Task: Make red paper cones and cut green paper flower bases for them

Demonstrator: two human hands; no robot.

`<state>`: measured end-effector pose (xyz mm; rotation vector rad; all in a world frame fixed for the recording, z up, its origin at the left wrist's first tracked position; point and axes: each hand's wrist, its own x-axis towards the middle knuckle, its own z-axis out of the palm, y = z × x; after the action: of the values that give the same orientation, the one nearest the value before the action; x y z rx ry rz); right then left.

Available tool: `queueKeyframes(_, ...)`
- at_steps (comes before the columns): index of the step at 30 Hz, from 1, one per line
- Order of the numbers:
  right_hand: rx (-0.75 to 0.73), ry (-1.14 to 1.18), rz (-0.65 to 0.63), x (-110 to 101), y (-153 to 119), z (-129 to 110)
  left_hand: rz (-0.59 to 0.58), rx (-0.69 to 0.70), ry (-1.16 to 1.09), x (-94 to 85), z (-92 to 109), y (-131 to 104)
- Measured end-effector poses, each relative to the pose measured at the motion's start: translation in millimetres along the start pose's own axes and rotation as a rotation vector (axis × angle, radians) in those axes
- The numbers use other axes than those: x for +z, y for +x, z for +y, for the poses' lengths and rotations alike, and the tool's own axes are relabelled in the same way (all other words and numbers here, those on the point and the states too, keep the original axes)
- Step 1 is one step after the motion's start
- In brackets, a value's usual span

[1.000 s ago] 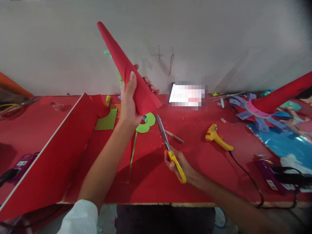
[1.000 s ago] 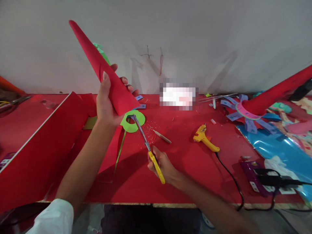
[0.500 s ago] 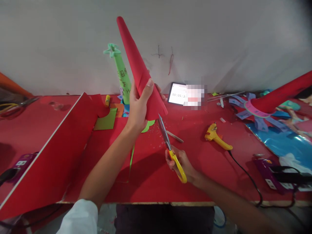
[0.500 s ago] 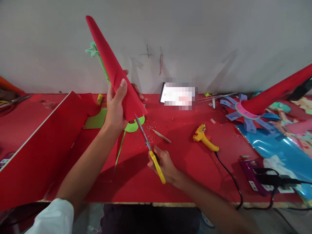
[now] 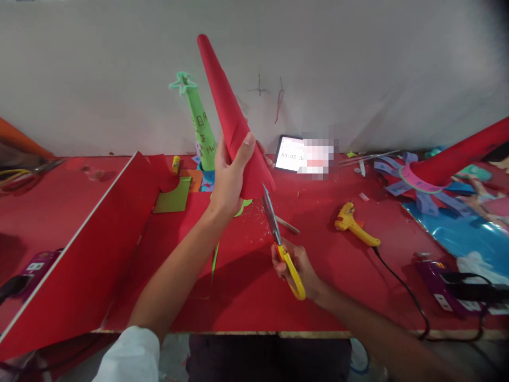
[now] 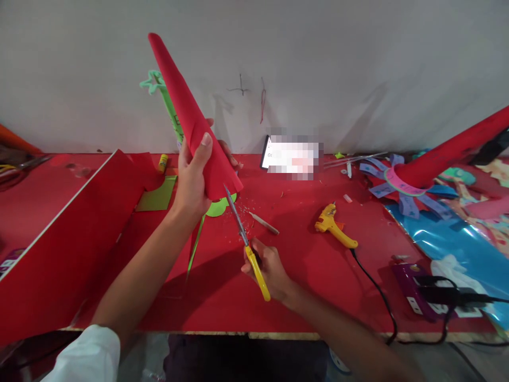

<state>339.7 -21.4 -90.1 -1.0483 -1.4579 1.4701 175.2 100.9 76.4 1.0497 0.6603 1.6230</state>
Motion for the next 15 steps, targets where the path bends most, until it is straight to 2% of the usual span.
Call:
queueKeyframes(7,0.060,0.048,0.036,1.1,0.7,1.1,-0.013,0.015,-0.009,0.5,-0.6,0.0)
queueKeyframes(15,0.102,0.108,0.035,-0.4,0.9,5.7,-0.079,0.003,-0.039,-9.5,-0.2,5.8)
